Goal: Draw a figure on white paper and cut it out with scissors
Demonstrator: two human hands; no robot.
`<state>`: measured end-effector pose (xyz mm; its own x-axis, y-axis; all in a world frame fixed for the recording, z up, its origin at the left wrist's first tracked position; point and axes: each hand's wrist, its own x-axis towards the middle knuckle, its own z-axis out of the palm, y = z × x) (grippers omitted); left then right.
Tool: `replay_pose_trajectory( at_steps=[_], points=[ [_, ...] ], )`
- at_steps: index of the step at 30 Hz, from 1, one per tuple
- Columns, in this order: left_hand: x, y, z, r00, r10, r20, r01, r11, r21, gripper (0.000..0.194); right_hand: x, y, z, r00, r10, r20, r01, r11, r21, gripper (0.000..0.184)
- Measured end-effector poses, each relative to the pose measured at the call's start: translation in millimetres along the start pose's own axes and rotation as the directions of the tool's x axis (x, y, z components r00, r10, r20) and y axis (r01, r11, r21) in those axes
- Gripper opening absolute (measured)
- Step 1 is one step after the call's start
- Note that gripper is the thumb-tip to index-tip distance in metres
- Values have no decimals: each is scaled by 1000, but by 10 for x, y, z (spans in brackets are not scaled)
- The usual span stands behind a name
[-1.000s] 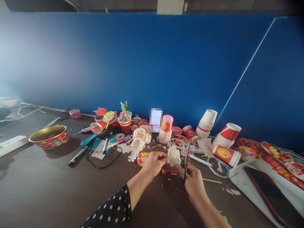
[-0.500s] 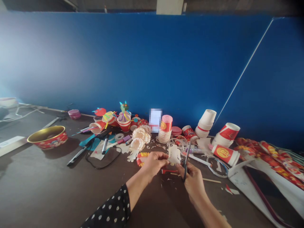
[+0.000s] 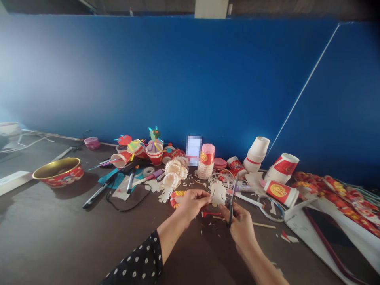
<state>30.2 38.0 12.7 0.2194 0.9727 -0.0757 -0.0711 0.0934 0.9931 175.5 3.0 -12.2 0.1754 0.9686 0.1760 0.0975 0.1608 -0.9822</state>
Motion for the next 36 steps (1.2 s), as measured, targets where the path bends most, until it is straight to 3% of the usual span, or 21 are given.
replay_pose_trajectory(
  at_steps=[14, 36],
  points=[
    [0, 8, -1, 999, -37, -36, 38, 999, 33, 13, 8, 32, -11, 1000, -12, 5, 12, 1000, -4, 23],
    [8, -15, -7, 1000, -20, 10, 20, 1000, 8, 12, 11, 11, -14, 1000, 5, -5, -5, 1000, 17, 23]
  ],
)
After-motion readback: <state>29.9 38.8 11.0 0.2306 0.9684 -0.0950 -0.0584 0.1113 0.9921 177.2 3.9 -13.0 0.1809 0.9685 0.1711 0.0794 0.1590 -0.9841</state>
